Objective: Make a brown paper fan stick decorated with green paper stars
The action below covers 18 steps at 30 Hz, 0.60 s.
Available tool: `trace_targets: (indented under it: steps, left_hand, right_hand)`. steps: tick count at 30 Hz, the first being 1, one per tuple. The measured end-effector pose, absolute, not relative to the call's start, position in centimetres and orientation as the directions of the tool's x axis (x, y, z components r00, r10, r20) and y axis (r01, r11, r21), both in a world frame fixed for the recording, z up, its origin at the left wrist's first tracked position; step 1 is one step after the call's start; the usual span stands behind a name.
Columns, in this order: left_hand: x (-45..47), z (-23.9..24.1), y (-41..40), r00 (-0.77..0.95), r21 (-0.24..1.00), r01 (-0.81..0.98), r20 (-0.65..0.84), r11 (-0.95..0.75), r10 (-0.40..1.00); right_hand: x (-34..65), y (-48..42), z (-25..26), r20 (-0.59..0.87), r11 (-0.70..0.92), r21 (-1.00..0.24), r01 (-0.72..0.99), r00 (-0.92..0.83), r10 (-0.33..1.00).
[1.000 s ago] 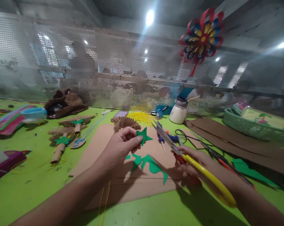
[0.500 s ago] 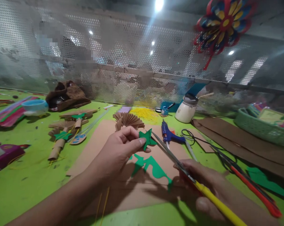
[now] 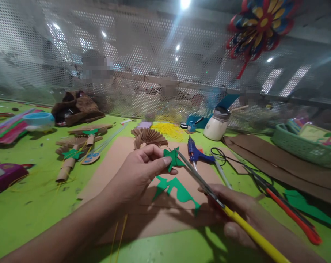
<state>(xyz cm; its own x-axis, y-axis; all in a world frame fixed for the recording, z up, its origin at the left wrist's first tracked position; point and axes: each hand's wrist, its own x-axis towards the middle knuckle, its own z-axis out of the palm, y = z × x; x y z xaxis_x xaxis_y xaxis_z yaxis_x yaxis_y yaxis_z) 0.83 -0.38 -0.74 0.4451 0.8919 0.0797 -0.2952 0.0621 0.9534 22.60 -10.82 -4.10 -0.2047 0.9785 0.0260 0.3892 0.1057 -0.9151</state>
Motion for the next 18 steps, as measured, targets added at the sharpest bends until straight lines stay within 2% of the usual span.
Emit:
trace_targets:
  steps: [10,18]
  left_hand:
    - [0.9,-0.8,-0.4,0.441,0.958,-0.284,0.095,0.038,0.892]
    - [0.9,-0.9,-0.5,0.431,0.964,-0.265,0.092,0.029,0.897]
  right_hand:
    - [22.2,-11.0,-3.2,0.073,0.155,-0.89,0.429,-0.201,0.977]
    - [21.9,-10.8,-2.9,0.058,0.154,-0.881,0.447,-0.221,0.974]
